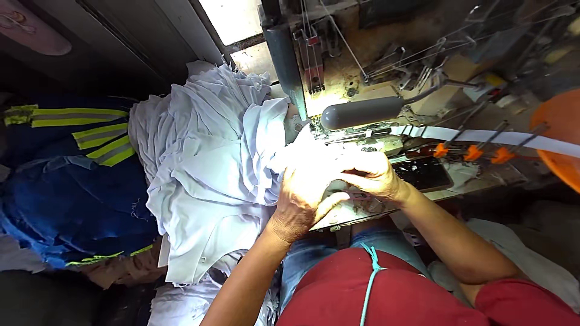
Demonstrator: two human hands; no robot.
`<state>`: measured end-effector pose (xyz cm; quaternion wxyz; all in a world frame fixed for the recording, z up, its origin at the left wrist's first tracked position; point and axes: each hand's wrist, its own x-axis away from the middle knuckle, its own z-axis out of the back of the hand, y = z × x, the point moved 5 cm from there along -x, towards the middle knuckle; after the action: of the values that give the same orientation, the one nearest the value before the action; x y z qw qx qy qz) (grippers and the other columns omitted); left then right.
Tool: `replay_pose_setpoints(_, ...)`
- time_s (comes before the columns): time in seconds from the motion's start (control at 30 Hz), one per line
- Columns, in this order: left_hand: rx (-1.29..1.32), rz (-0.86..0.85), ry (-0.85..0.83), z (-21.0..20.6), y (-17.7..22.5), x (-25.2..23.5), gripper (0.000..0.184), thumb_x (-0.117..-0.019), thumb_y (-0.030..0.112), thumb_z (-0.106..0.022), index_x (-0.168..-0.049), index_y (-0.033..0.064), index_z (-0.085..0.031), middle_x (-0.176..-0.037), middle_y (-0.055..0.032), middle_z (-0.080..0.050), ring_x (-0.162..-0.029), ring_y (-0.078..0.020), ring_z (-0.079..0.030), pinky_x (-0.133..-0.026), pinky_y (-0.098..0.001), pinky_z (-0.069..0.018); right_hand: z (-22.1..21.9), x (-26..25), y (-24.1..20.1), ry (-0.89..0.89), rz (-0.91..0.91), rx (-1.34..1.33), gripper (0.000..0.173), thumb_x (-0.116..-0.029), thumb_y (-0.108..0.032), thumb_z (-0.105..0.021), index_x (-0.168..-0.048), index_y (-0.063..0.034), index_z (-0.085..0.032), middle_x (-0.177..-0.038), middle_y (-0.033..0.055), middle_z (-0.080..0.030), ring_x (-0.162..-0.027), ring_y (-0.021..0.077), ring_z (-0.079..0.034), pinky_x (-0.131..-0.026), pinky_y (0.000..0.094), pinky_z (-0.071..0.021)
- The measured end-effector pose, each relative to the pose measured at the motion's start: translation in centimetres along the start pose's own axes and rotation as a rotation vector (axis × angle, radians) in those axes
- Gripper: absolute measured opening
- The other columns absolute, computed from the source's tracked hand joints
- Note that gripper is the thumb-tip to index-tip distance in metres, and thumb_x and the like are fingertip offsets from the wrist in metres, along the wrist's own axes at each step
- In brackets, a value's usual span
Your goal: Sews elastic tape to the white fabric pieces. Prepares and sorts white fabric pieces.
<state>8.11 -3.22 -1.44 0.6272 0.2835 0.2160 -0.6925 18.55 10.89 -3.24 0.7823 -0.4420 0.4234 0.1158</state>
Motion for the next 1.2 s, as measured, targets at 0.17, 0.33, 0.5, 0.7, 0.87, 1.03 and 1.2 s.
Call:
replay_pose_setpoints(0.17,-0.246,0.049,-0.115,0.4,-2.6,0.0,0.025,-0.0825,-0.001,-0.066,-0.107,-0.0033,-0.074,-0.123,-0.0208,-0.071,-0.121,-0.0420,-0.064,-0.103,-0.0628,-0.0444,0.0,0.6,0.4,0.050,-0.115,-0.104,0.010,-0.0923,-0.002,-0.069,-0.086,0.0051,-0.072,-0.080,0.0063,-0.070,-0.067,0.0037,-0.064,-0.063,0.0188,-0.0567)
replay_pose_setpoints(0.33,-0.120,-0.088,-0.163,2.3,-3.7,-2.3,0.022,-0.0915,0.001,-0.059,-0.108,-0.0017,-0.074,-0.117,-0.0171,-0.073,-0.117,-0.0371,-0.065,-0.108,-0.0543,-0.0425,-2.0,1.6,0.5,0.100,-0.136,-0.018,0.016,-0.0962,-0.007,-0.066,-0.088,0.0049,-0.073,-0.082,0.0072,-0.072,-0.070,0.0029,-0.066,-0.068,0.0180,-0.0564)
replay_pose_setpoints(0.5,0.045,-0.025,-0.245,0.9,-4.8,-2.5,0.030,-0.0867,0.004,-0.056,-0.110,-0.0018,-0.073,-0.117,-0.0163,-0.072,-0.114,-0.0329,-0.067,-0.110,-0.0523,-0.0409,-1.7,2.1,0.7,0.183,-0.172,-0.009,0.014,-0.0967,-0.005,-0.065,-0.091,0.0055,-0.072,-0.084,0.0068,-0.072,-0.070,0.0025,-0.066,-0.066,0.0181,-0.0576)
replay_pose_setpoints(0.7,-0.056,0.035,-0.230,0.5,-6.0,-4.6,0.026,-0.0925,-0.004,-0.056,-0.110,0.0011,-0.075,-0.112,-0.0165,-0.072,-0.109,-0.0365,-0.067,-0.112,-0.0604,-0.0369,-1.7,1.1,2.3,0.258,-0.257,0.019,0.009,-0.0914,-0.003,-0.068,-0.087,0.0039,-0.071,-0.081,0.0052,-0.070,-0.065,0.0044,-0.065,-0.062,0.0203,-0.0580)
replay_pose_setpoints(0.87,-0.003,0.009,-0.213,0.5,-4.7,-4.7,0.023,-0.0860,0.005,-0.064,-0.107,0.0013,-0.074,-0.116,-0.0162,-0.070,-0.120,-0.0361,-0.062,-0.115,-0.0640,-0.0316,-2.2,0.9,3.1,0.247,-0.310,0.023,0.009,-0.0933,-0.003,-0.066,-0.098,0.0031,-0.070,-0.090,0.0061,-0.070,-0.065,0.0044,-0.064,-0.060,0.0200,-0.0579)
replay_pose_setpoints(1.03,0.014,-0.122,-0.039,0.2,-3.2,-3.5,0.019,-0.0914,0.009,-0.060,-0.100,0.0051,-0.076,-0.104,-0.0112,-0.074,-0.111,-0.0305,-0.066,-0.113,-0.0527,-0.0378,-2.2,1.1,3.3,0.271,-0.268,0.028,0.011,-0.0943,-0.003,-0.066,-0.100,0.0043,-0.071,-0.095,0.0079,-0.072,-0.063,0.0039,-0.064,-0.058,0.0196,-0.0577)
replay_pose_setpoints(1.2,-0.154,-0.177,-0.010,-0.2,-2.1,-3.2,0.018,-0.0938,0.004,-0.058,-0.099,0.0025,-0.075,-0.099,-0.0128,-0.074,-0.099,-0.0295,-0.068,-0.097,-0.0451,-0.0482,-2.2,1.3,3.1,0.254,-0.226,0.168,0.015,-0.0961,-0.006,-0.065,-0.103,0.0047,-0.072,-0.100,0.0115,-0.072,-0.066,0.0054,-0.066,-0.060,0.0204,-0.0581)
